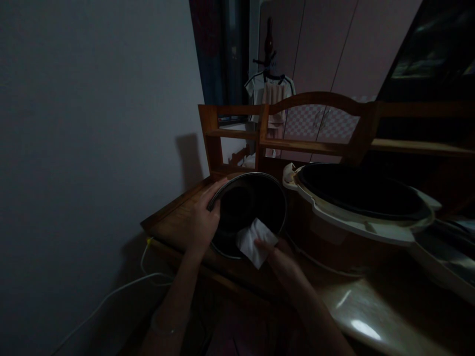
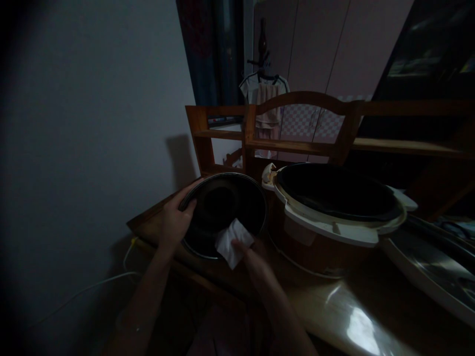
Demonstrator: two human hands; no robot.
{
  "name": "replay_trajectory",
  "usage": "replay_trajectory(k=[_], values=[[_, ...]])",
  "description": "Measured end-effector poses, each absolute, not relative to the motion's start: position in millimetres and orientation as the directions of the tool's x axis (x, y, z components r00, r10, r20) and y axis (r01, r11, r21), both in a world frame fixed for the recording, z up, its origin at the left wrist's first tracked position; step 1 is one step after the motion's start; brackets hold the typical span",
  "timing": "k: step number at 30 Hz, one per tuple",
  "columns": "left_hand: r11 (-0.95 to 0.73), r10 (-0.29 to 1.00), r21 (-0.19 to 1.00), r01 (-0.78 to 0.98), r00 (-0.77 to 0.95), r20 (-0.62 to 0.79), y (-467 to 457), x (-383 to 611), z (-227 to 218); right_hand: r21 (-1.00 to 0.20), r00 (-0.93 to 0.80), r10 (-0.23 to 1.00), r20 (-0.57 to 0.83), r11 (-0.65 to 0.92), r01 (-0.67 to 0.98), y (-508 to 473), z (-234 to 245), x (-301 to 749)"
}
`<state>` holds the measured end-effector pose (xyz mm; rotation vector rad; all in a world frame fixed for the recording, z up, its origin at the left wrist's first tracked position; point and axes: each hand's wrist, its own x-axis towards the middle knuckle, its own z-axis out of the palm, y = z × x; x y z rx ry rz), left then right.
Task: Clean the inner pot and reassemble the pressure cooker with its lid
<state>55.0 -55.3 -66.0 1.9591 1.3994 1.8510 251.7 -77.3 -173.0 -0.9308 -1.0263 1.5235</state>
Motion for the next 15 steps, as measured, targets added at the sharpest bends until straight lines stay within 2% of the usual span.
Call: replay_trajectory(k=[4, 6, 9, 10, 12, 15], values=[[-0.571, 0.659, 0.630, 0.526, -0.163, 0.734, -55, 54, -66, -0.984, -0.086, 0.996, 0.039, 0.023, -0.177, -74, -166, 254], [-0.575, 0.660, 0.630, 0.522, -0.161, 0.734, -56, 54, -66, -0.985, -0.067, 0.984, 0.168, 0.164, -0.057, -73, -161, 255], [-0.583, 0.661, 0.630, 0.513, -0.151, 0.735, -56, 54, -66, -0.873, -0.205, 0.900, 0.384, 0.426, 0.237, -72, -158, 256], [-0.584, 0.662, 0.630, 0.511, -0.149, 0.734, -56, 54, -66, -0.810, -0.284, 0.873, 0.397, 0.479, 0.338, -73, -159, 255], [-0.583, 0.662, 0.632, 0.510, -0.154, 0.734, -57, 54, -65, -0.700, -0.415, 0.847, 0.334, 0.517, 0.492, -75, -162, 252], [-0.577, 0.668, 0.637, 0.511, -0.153, 0.728, -58, 54, -64, -0.564, -0.490, 0.828, 0.273, 0.550, 0.616, -83, -167, 247]])
